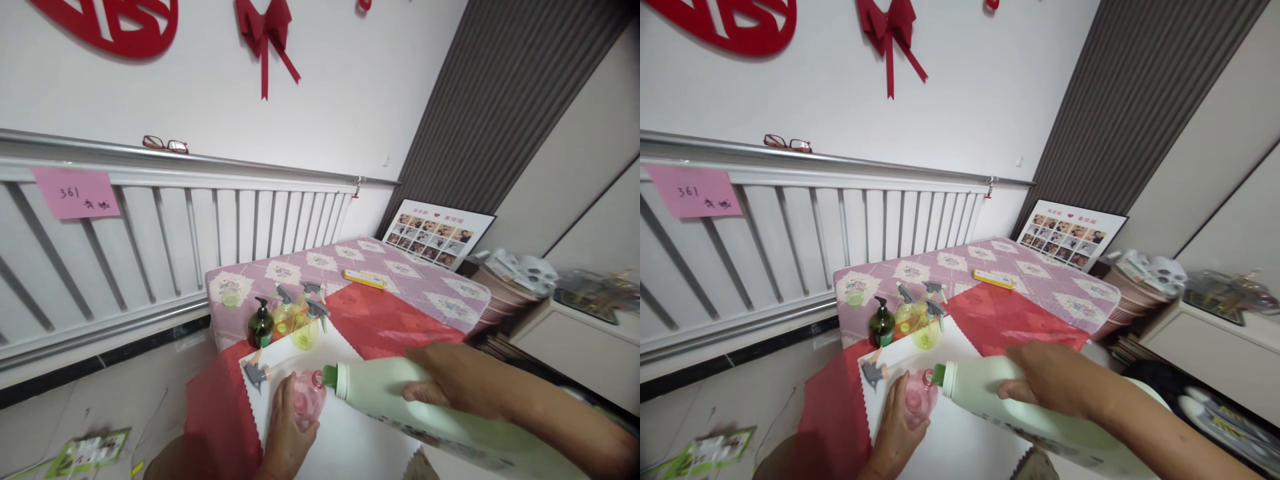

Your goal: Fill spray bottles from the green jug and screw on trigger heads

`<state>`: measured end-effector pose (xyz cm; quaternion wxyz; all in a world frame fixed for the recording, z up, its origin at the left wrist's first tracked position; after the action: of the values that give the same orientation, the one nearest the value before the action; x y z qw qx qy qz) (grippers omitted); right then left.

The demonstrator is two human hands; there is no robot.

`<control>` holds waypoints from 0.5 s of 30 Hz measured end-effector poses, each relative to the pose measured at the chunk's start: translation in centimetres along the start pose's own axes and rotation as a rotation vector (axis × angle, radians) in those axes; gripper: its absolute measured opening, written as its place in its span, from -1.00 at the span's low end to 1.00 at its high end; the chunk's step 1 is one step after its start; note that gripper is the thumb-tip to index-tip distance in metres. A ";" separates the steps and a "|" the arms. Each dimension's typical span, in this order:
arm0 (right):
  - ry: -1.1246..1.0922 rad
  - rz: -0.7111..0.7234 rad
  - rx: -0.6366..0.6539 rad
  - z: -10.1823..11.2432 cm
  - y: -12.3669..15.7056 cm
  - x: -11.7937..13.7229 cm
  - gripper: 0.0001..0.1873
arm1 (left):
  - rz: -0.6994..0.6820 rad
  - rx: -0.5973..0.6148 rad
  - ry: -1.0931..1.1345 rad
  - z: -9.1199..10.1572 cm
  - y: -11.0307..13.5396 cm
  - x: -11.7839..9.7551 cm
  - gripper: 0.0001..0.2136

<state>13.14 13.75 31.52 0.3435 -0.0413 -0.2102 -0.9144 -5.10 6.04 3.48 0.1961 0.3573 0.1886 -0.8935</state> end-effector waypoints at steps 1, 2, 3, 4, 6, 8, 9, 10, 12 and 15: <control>-0.001 0.002 -0.009 0.0 0.0 0.0 -0.62 | 0.002 0.002 -0.001 0.0 0.0 0.0 -0.20; -0.002 0.003 -0.016 0.1 0.0 -0.1 -0.63 | 0.003 0.002 0.001 0.1 -0.1 -0.1 -0.20; -0.003 0.003 -0.025 0.1 0.0 -0.1 -0.64 | 0.003 0.002 0.004 0.1 -0.1 -0.1 -0.20; -0.007 0.003 -0.031 0.1 0.0 -0.2 -0.65 | 0.003 0.001 0.007 0.1 -0.1 -0.1 -0.20; -0.013 0.000 -0.046 0.2 0.1 -0.3 -0.68 | 0.000 0.000 0.012 0.0 -0.1 -0.1 -0.20; -0.022 -0.005 -0.051 0.2 0.1 -0.3 -0.69 | 0.001 0.001 0.015 0.0 0.0 0.0 -0.20; -0.026 -0.005 -0.051 0.3 0.2 -0.3 -0.68 | 0.001 0.001 0.016 -0.1 0.0 0.0 -0.20; -0.030 -0.004 -0.051 0.3 0.2 -0.3 -0.67 | -0.001 0.001 0.018 -0.1 0.0 0.0 -0.20; -0.032 -0.004 -0.051 0.3 0.2 -0.1 -0.67 | -0.007 0.000 0.021 -0.1 0.0 0.0 -0.20; -0.033 -0.010 -0.054 0.4 0.1 -0.2 -0.68 | -0.016 0.004 0.019 -0.1 0.1 0.0 -0.20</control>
<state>13.28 13.95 31.82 0.3344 -0.0648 -0.1911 -0.9206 -4.96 6.04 3.42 0.1865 0.3645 0.1916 -0.8920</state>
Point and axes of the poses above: each hand's wrist, its own y-axis away from the middle knuckle, its own z-axis out of the back of the hand, x = y × z, the point moved 10 cm from there along -y, towards the middle knuckle, and after that the axes turned 13 degrees about -y, right-handed, at the moved point
